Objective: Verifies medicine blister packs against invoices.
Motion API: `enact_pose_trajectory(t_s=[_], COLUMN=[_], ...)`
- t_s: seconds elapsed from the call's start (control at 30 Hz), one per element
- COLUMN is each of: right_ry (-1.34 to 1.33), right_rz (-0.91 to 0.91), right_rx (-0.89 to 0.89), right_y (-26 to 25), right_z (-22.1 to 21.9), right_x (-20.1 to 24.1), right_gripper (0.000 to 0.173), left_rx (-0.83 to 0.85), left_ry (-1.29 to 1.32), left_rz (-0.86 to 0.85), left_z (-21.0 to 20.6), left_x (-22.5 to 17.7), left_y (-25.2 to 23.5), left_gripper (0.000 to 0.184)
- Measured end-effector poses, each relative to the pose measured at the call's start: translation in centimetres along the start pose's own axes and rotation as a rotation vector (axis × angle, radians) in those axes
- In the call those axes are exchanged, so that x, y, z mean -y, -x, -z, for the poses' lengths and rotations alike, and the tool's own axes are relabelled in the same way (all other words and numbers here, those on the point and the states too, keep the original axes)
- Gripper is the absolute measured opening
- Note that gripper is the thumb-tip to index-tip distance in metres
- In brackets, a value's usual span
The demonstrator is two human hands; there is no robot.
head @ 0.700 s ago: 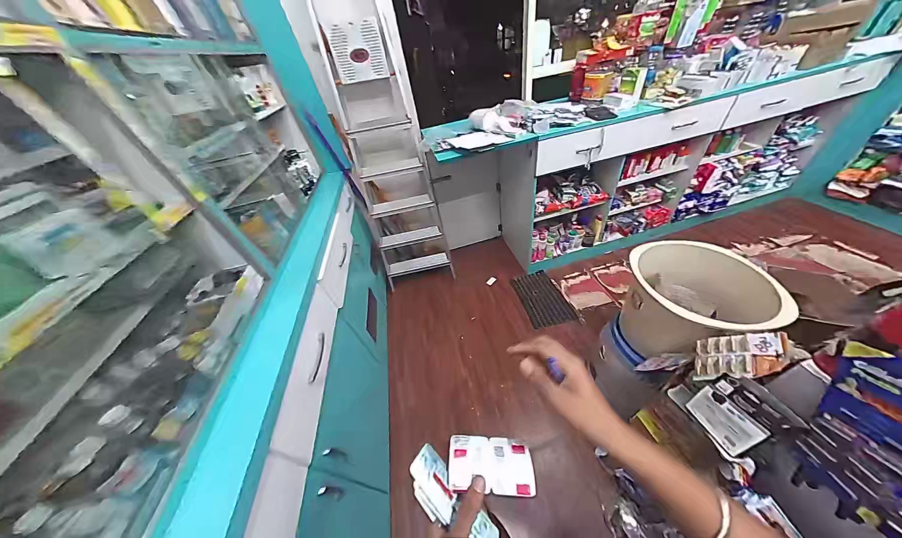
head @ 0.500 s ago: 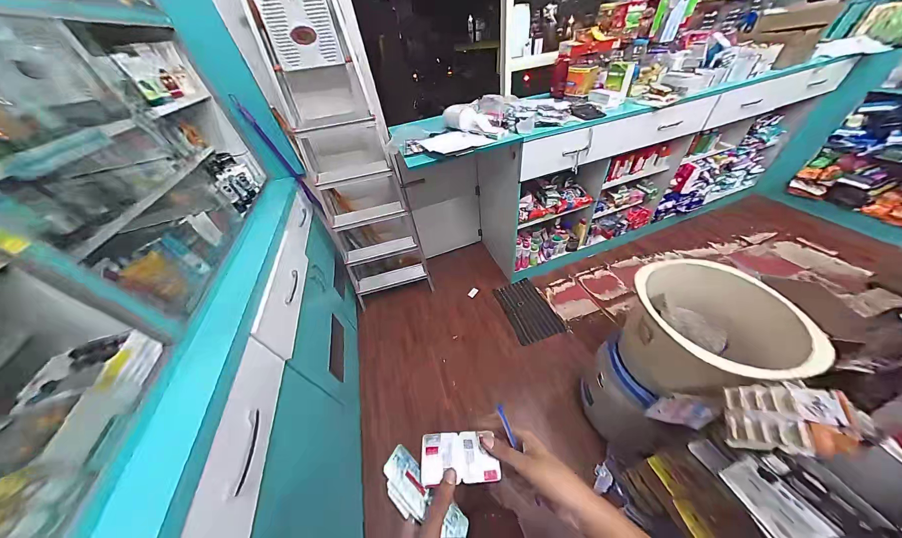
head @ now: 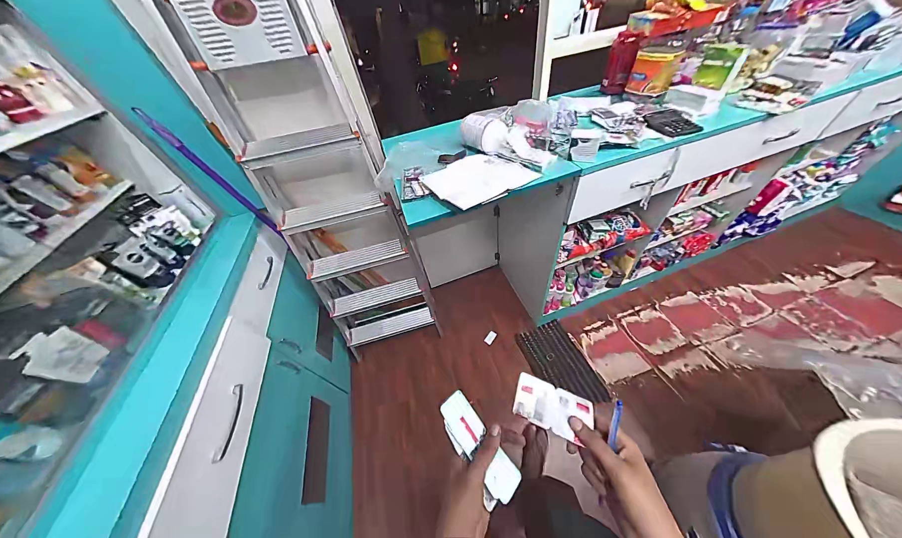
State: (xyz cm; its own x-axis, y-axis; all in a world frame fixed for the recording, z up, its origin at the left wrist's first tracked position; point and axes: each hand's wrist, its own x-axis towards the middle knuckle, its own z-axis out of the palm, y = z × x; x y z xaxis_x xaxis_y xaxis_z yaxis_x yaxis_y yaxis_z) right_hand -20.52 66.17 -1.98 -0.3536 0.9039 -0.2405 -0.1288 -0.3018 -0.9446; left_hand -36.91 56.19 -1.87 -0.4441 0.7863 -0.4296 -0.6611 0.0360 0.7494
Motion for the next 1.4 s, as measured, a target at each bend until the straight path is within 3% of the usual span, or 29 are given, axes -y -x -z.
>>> enact_pose_trajectory(t_s=[0.23,0.37,0.47,0.57,0.67,0.8,0.9,1.23,1.4], right_ry=[0.012,0.046,0.023,0.01,0.036,0.074,0.046,-0.001,0.032], right_rz=[-0.053,-0.044,-0.027,0.014,0.108,0.136,0.096,0.069,0.03], right_rx=[0.111,0.184,0.268,0.335,0.409,0.454,0.477,0.536,0.619], right_y=[-19.4,-27.9,-32.8,-37.2,-41.0,-44.8,-46.9,-52.1,-54.7], right_z=[-3.1,-6.4,-9.1,-11.3,-12.8,-15.1,-16.6,-17.3,-15.8], right_x=[5.0,9.5,12.0,13.7,14.7,16.4,17.4,18.8,20.6], right_gripper=[0.013,0.009,0.009,0.008,0.009,0.017,0.021,0.019,0.018], left_rx=[-0.099,0.056,0.245,0.414,0.445,0.429,0.409,0.317,0.219], left_ry=[0.219,0.325,0.457,0.58,0.537,0.407,0.454,0.475,0.555], left_rz=[0.111,-0.019,-0.142,-0.147,-0.086,-0.168,-0.235,-0.227,-0.335], left_z=[-4.0,-6.4,-6.6,-6.4,-5.8,-5.4,-5.6,-7.5,-10.1], left_x=[-5.7,-10.6,-13.3,-15.9,-19.2,-23.1,-24.9,-26.1,-25.5], left_y=[-15.4,-21.8,-25.5,-29.0,-31.7,-35.8,-38.5,-41.8,-40.9], left_gripper=[0.016,0.032,0.026,0.026,0.023,0.018,0.014,0.013,0.03])
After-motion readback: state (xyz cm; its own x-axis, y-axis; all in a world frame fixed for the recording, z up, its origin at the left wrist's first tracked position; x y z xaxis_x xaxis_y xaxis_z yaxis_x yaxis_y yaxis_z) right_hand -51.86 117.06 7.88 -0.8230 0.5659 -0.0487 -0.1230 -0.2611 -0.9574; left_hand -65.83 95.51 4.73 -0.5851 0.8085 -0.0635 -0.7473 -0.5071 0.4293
